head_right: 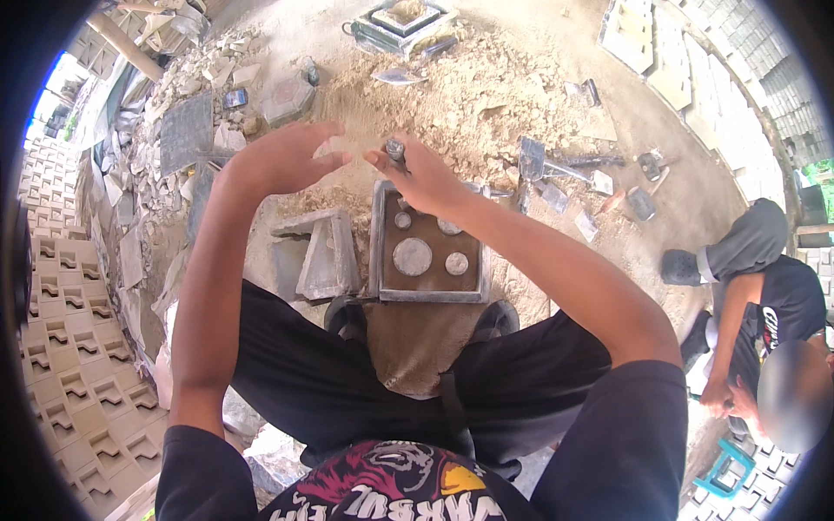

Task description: The person is manufacturing paving stones by using a tool to smooth material into circular molds within a square frame, then lifting and moving a finished stone slab.

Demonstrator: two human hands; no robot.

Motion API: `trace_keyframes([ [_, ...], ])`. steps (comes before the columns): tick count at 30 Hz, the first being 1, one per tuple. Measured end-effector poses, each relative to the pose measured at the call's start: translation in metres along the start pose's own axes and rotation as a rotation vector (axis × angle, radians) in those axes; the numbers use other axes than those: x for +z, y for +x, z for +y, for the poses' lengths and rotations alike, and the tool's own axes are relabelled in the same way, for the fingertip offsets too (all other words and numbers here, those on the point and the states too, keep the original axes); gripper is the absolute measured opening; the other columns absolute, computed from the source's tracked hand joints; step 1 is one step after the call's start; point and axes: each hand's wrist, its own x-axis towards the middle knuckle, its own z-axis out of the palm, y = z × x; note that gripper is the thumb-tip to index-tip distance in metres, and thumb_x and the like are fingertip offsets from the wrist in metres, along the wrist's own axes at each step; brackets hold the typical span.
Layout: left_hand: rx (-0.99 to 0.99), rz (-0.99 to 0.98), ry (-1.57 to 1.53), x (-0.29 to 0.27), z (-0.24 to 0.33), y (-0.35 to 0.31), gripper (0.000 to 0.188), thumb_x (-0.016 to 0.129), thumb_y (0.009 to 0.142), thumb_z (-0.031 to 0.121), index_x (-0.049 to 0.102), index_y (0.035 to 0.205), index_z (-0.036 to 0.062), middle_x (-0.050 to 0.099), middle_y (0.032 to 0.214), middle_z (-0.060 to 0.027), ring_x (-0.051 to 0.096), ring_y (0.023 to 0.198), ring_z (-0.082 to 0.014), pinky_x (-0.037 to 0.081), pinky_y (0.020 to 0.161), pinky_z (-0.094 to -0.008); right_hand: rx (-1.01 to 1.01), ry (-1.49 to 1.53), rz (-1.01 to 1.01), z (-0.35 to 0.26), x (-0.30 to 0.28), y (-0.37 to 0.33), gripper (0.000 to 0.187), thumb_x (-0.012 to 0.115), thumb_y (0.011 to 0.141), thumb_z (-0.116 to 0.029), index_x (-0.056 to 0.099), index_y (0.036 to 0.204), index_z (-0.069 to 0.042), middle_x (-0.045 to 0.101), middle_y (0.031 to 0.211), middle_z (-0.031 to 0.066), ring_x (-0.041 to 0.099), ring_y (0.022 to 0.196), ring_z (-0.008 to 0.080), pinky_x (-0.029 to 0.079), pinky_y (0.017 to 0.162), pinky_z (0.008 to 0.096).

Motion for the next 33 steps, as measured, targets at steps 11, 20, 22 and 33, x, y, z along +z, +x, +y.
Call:
trace_keyframes([
  [11, -0.025, -0.016, -0.004, 0.0, 0.001, -0.001, 0.059, 0.05, 0.092, 0.048, 0.046, 0.135, 0.0078, 0.052, 0.132, -0.0192, 0.048, 0.123, -0.0333, 0.038, 0.102, -0.0411, -0.164, 0.016, 0.19, -0.005, -0.006, 0.014, 0.057, 0.048, 0.095, -0.053, 0.059, 0.078, 0.0, 0.06, 0.058, 0.0094, 0.062, 0.053, 0.0155, 0.044, 0.049, 0.0301],
  [20, -0.015, -0.02, 0.009, -0.003, -0.009, -0.005, 0.048, 0.049, 0.094, 0.037, 0.048, 0.134, 0.009, 0.053, 0.131, -0.0191, 0.048, 0.123, -0.0332, 0.038, 0.102, -0.0419, -0.184, 0.08, 0.167, -0.011, 0.005, 0.015, 0.053, 0.049, 0.095, -0.05, 0.06, 0.08, 0.0, 0.064, 0.064, 0.0105, 0.064, 0.059, 0.0165, 0.047, 0.055, 0.0298],
  [22, -0.018, -0.015, -0.007, -0.005, -0.008, -0.006, 0.046, 0.049, 0.094, 0.033, 0.048, 0.134, 0.009, 0.053, 0.13, -0.0188, 0.048, 0.123, -0.0334, 0.038, 0.102, -0.0421, -0.23, 0.129, 0.197, -0.026, 0.004, 0.013, 0.052, 0.051, 0.094, -0.048, 0.06, 0.081, 0.001, 0.064, 0.065, 0.0114, 0.065, 0.062, 0.0181, 0.047, 0.058, 0.0308],
  [33, -0.039, 0.03, -0.029, -0.001, -0.025, 0.002, 0.041, 0.049, 0.093, 0.019, 0.049, 0.132, 0.0071, 0.055, 0.127, -0.0191, 0.05, 0.12, -0.0332, 0.04, 0.101, -0.0421, -0.203, -0.071, 0.042, -0.023, 0.003, 0.016, 0.052, 0.049, 0.095, -0.049, 0.063, 0.078, -0.001, 0.065, 0.063, 0.0111, 0.059, 0.053, 0.0199, 0.045, 0.053, 0.0325],
])
